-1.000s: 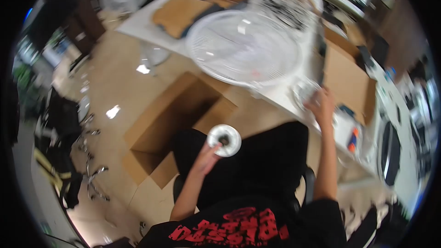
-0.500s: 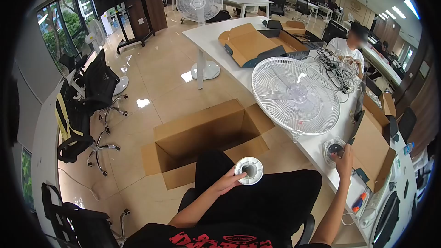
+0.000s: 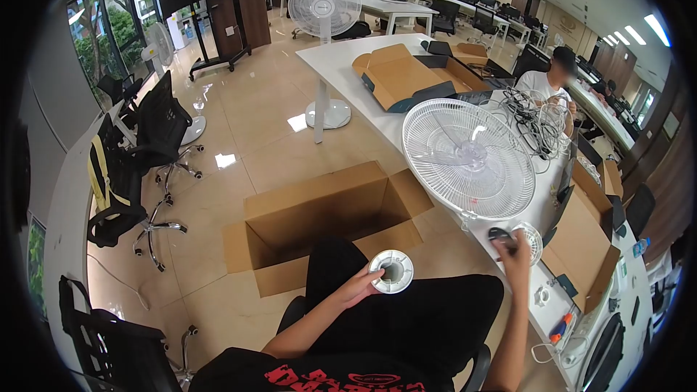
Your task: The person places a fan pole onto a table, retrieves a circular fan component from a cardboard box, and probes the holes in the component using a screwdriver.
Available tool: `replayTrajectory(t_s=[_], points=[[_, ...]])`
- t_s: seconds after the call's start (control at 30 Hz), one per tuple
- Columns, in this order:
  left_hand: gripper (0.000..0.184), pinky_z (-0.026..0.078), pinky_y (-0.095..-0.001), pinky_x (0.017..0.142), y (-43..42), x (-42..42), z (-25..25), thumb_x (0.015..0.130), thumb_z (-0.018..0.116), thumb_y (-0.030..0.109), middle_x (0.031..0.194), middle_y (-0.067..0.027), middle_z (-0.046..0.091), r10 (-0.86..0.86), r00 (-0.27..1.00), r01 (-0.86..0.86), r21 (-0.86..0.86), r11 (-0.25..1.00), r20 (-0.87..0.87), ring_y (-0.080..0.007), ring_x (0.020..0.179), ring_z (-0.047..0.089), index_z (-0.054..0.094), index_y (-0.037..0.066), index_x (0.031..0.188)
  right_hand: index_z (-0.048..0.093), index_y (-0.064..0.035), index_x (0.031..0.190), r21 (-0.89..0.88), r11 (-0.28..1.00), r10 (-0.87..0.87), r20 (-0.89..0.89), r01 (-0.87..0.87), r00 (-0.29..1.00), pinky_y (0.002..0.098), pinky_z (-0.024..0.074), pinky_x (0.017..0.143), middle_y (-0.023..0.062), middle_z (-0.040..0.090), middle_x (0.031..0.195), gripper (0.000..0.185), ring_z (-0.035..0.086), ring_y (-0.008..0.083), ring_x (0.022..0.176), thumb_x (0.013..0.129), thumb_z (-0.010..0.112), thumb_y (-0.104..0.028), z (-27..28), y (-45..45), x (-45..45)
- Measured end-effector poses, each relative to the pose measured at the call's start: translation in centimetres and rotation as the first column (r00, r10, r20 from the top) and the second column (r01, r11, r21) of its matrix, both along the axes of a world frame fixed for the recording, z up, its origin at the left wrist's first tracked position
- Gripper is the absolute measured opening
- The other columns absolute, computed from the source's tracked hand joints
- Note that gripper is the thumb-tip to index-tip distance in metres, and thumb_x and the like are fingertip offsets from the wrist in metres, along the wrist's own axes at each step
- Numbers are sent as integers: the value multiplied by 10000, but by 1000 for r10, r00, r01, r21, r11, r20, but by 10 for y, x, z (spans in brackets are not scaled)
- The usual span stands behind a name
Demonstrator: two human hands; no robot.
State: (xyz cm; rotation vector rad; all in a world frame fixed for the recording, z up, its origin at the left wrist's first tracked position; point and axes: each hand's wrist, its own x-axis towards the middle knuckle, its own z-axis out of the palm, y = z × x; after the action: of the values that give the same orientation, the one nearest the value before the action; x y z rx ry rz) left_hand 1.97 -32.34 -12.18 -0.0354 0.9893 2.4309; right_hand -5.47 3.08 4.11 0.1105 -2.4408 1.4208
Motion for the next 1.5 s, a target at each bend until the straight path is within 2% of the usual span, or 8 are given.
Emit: replayTrajectory(t_s=[0.07,0.27,0.37,0.47,0.6,0.63,1.03,1.5], points=[[579,472,-403,1051,2,-1,-3,1056,527,239,1417,-52,497,4,1000,-4,1,1000,-5,-178,1273,545,262,155,1564,554,25,1216,-169,979,146,177,-116,973,260,523,590,85,667,949,474,645,132,739,861,801,-170,-2,-52,19],[569,460,-416,1072,0,0,0,1067,502,275,1450,-62,470,-9,1000,9,-9,1000,-18,-192,1308,523,257,154,1566,592,-30,1123,-531,792,508,302,-300,807,286,572,630,66,667,987,239,659,152,814,944,707,-139,-54,-144,41],[552,459,-426,1076,-1,1,4,1076,471,307,1465,-66,457,5,1000,-6,-35,999,-26,-197,1321,513,264,143,1561,621,-23,1156,-340,850,489,220,-403,844,334,581,641,114,691,1010,219,692,219,805,956,655,-107,-68,-155,40],[547,455,-430,1084,-3,-1,6,1081,445,334,1479,-75,450,7,999,-6,-18,1000,36,-203,1340,498,267,127,1555,638,-56,1165,512,760,387,138,-400,912,400,589,713,165,707,1077,229,711,323,830,937,626,-71,-51,-165,53],[556,456,-430,1088,-5,-1,7,1081,436,356,1486,-85,442,-22,1000,21,82,996,11,-208,1356,483,261,121,1554,673,-109,1210,673,676,536,-168,-301,827,420,555,886,154,699,1157,418,682,342,1042,802,638,-23,-69,-172,62],[561,455,-432,1090,-5,0,9,1078,445,355,1488,-87,438,-16,1000,16,65,998,2,-210,1359,479,259,124,1555,682,-114,1218,673,667,524,-119,-319,843,444,519,958,154,672,1229,450,626,334,1176,779,637,-25,-74,-172,64],[582,474,-429,1060,-3,0,7,1060,508,290,1496,-85,420,-3,1000,0,-87,996,-31,-232,1363,464,255,141,1562,664,-44,1244,644,616,590,5,-454,808,473,400,1092,193,520,1433,496,450,371,1370,810,787,-249,-67,-168,70],[511,483,-401,1059,0,2,-3,1078,471,296,1432,-94,488,21,1000,-21,-81,997,-2,-214,1305,523,324,106,1529,659,-67,1239,513,788,419,-40,-341,907,471,423,1050,173,519,1412,541,514,377,1287,752,839,-221,-74,-171,74]])
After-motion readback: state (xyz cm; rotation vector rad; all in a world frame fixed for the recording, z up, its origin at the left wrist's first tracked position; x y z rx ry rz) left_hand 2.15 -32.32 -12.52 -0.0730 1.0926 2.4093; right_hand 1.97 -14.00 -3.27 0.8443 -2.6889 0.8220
